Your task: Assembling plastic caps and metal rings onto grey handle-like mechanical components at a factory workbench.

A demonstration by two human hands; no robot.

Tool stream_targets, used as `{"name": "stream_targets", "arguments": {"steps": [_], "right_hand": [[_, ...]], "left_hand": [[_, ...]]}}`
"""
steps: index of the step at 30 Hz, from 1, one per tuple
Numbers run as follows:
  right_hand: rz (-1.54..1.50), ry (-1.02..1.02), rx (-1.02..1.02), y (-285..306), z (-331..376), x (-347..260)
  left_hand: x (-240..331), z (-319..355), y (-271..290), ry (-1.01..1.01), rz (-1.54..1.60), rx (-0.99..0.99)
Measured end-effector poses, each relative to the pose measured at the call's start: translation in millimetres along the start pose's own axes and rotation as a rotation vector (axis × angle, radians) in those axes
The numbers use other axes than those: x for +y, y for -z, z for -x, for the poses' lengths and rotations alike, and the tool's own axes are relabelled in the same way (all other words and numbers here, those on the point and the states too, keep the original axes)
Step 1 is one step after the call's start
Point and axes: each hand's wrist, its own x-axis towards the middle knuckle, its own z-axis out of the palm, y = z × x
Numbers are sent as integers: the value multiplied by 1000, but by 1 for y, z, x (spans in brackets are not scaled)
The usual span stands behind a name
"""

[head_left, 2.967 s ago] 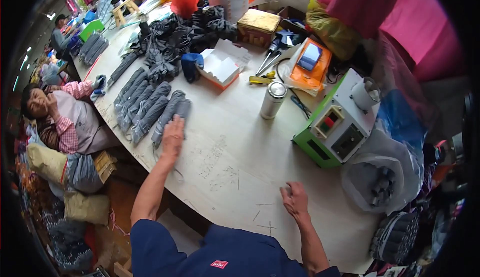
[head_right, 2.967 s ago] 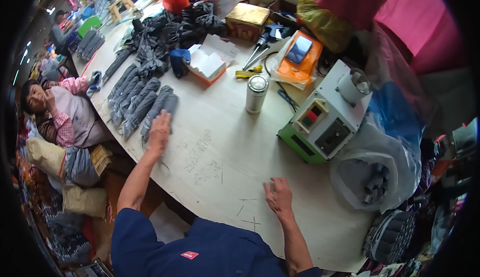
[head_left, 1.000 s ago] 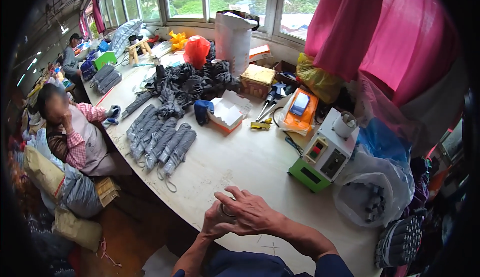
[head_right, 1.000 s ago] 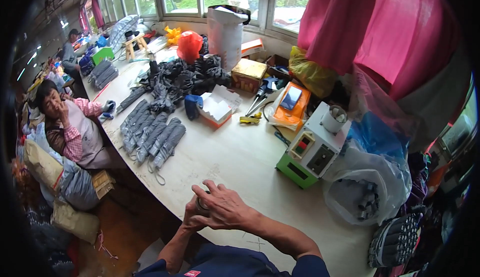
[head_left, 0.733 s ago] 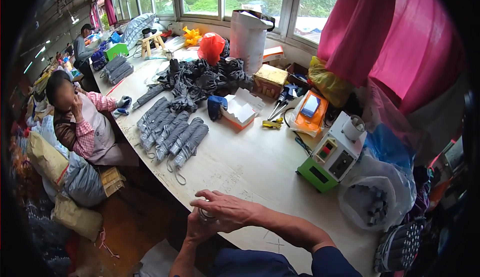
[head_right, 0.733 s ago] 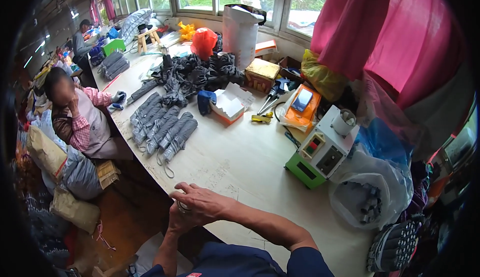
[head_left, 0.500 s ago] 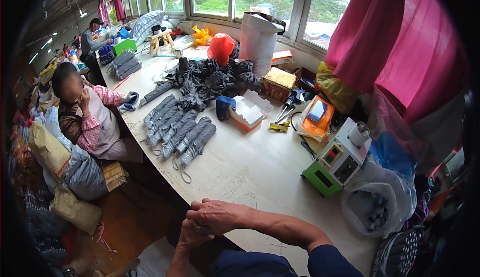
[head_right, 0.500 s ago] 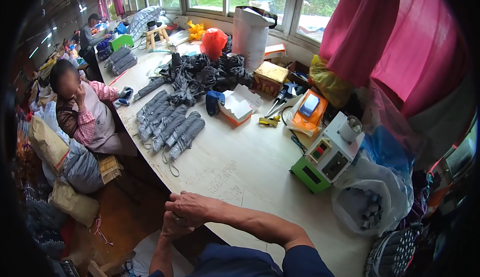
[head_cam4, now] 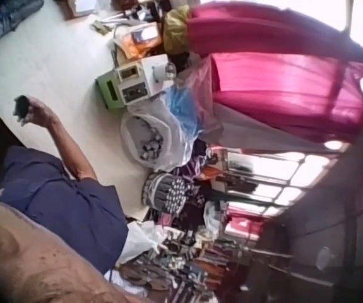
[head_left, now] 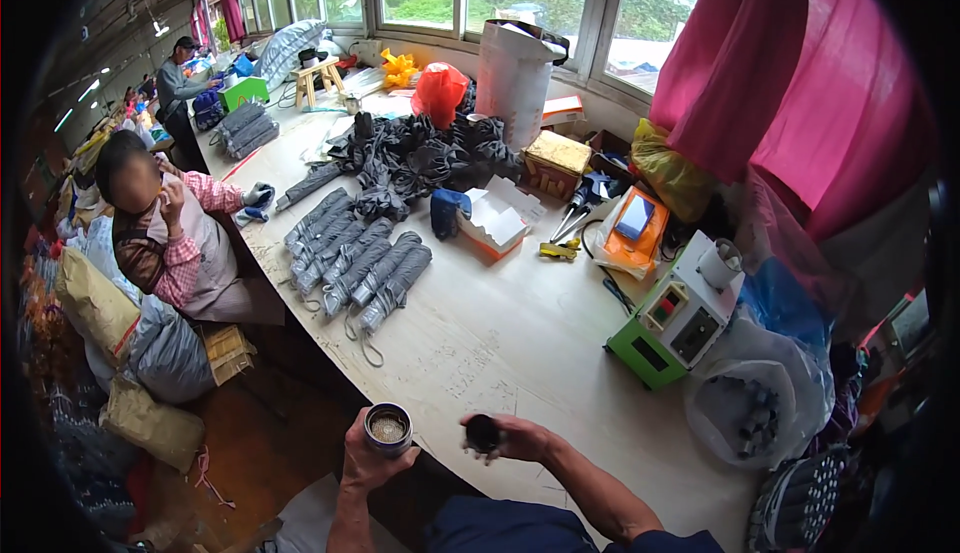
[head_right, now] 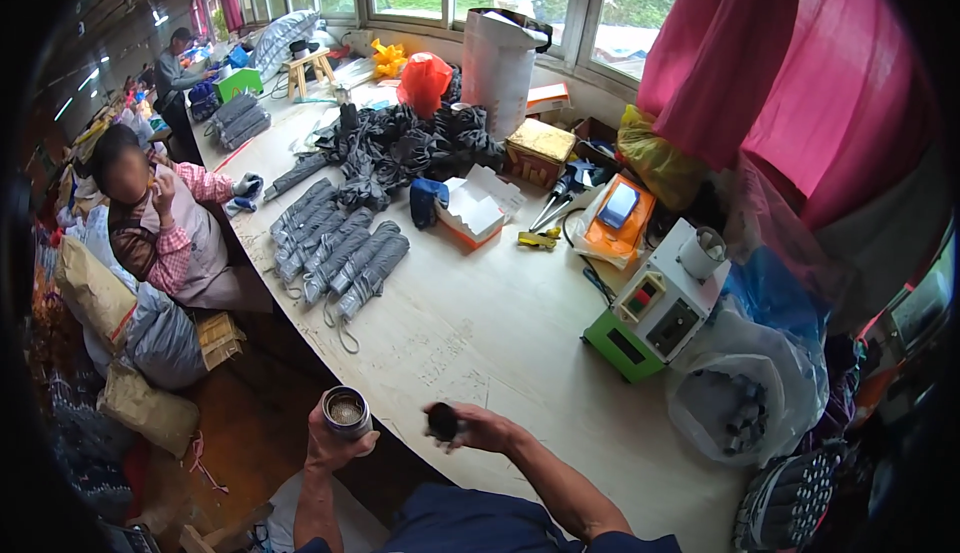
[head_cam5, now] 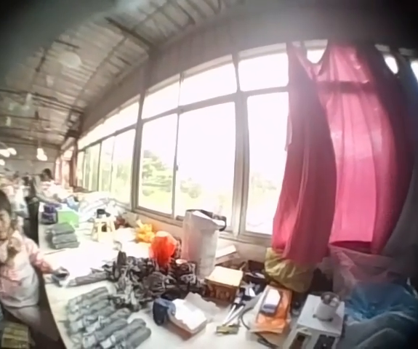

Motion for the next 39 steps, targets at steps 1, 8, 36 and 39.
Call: {"name": "stream_targets", "arguments": {"steps": [1, 8, 36, 39], "right_hand": [[-74, -2, 46, 17, 19, 11], [-243, 71, 530, 69, 184, 53], [-633, 1111, 961, 59, 290, 138], [-682, 1135, 938, 59, 287, 149]], "left_hand": [[3, -4, -2, -1, 2, -10], [48, -46, -46, -135, 43, -147], [213, -119, -178, -613, 506, -892], [215, -116, -184, -700, 528, -892]]}}
